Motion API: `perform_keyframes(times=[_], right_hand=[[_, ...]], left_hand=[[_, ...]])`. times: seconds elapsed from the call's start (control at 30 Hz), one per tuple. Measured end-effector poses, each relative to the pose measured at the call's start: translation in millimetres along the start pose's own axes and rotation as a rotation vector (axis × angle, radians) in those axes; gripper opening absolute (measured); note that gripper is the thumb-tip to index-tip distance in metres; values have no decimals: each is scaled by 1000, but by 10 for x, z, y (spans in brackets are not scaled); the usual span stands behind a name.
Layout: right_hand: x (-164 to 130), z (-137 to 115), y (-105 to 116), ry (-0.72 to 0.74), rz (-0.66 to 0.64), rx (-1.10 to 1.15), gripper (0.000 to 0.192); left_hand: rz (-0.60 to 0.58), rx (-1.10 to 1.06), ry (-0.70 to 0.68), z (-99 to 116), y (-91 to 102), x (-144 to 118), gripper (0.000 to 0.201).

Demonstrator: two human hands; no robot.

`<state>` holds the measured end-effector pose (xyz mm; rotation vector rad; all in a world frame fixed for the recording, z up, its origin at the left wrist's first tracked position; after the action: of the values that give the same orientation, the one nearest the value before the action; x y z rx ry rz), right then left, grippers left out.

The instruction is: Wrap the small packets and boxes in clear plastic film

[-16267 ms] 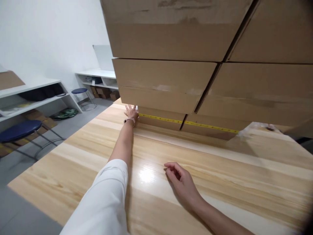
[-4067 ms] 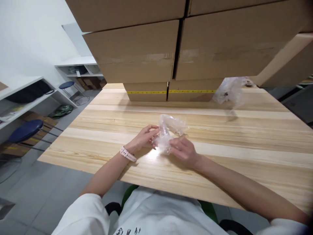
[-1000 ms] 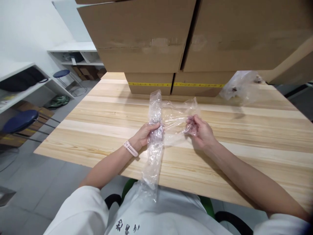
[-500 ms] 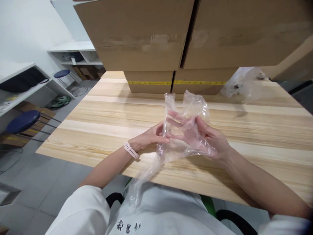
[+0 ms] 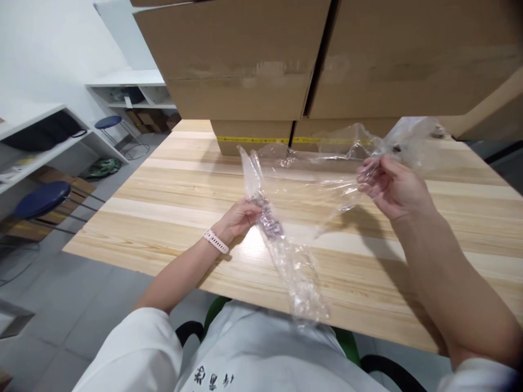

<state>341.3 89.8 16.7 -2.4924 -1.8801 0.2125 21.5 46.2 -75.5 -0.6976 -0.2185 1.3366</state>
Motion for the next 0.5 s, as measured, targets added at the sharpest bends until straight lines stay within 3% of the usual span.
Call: perform_keyframes(times=[0.1, 0.17, 0.23, 0.3, 0.37, 0.43, 0.5], right_hand=[[209, 205, 272, -131, 157, -116, 13], [190, 65, 406, 76, 327, -360, 38], [23, -107, 328, 337, 398, -579, 56], [-183, -109, 24, 460, 219, -681, 42], [-429, 76, -409, 416, -130, -726, 21], [-732, 354, -802, 311, -423, -831, 22], [-984, 578, -1046, 274, -537, -987, 31]], left_hand=[[65, 125, -41, 35, 40, -21, 36], [136, 230, -104, 103, 89, -56, 42], [194, 352, -186, 191, 134, -92, 56], [249, 460, -259, 270, 192, -115, 74], [311, 579, -334, 349, 264, -127, 85], [346, 778, -465, 469, 284, -136, 82], [297, 1078, -649, 595, 178, -143, 69]])
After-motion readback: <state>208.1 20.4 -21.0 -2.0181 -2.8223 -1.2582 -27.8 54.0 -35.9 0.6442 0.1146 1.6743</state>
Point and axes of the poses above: each hand's wrist, its own x-axis towards the middle knuckle, its own y-axis out of the back of the hand, z = x × y, the point moved 8 cm from there along x, towards the middle knuckle, and after that the axes turned 7 degrees about -y, right-handed, at the moved point
